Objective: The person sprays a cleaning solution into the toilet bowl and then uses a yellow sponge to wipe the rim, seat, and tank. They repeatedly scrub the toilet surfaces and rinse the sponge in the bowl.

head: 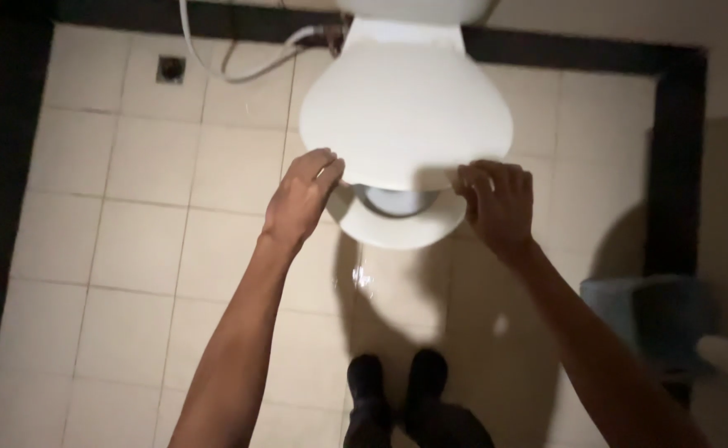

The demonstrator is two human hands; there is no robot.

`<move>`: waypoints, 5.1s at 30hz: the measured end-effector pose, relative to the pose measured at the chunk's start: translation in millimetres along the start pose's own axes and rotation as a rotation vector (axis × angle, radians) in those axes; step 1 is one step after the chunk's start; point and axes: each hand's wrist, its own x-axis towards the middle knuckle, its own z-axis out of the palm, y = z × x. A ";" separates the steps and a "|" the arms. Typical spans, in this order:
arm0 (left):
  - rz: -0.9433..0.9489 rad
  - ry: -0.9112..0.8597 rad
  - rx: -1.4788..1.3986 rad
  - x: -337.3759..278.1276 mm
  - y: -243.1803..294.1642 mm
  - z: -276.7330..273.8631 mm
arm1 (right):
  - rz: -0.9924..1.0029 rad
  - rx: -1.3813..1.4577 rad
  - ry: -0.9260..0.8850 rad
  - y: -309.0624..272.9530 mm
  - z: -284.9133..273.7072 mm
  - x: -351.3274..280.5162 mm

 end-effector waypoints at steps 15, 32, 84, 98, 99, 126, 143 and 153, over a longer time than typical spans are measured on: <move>0.157 -0.187 0.208 -82.8 -26.7 94.3 | -0.099 -0.043 -0.063 -19.0 67.7 -119.4; 0.139 -0.234 0.322 -88.4 -40.9 126.3 | -0.120 -0.031 -0.116 -21.6 89.7 -138.6; -0.177 0.047 -0.179 76.1 228.8 -366.3 | 0.486 0.157 -0.151 -74.3 -390.1 180.1; -0.217 0.022 -0.181 175.0 259.6 -321.0 | 0.505 0.259 -0.275 62.4 -414.0 221.8; -0.251 -0.028 -0.196 182.9 265.7 -320.0 | 0.548 0.249 -0.286 77.5 -408.7 220.2; -0.266 -0.265 -0.104 334.1 201.9 -208.9 | 0.096 0.396 -0.259 143.7 -258.5 340.0; -0.393 -0.566 -0.022 471.6 109.1 -104.5 | 0.363 0.262 -0.463 287.3 -113.1 383.8; -0.530 -0.403 0.112 531.7 44.9 36.3 | 0.411 0.359 -0.683 334.5 26.7 407.2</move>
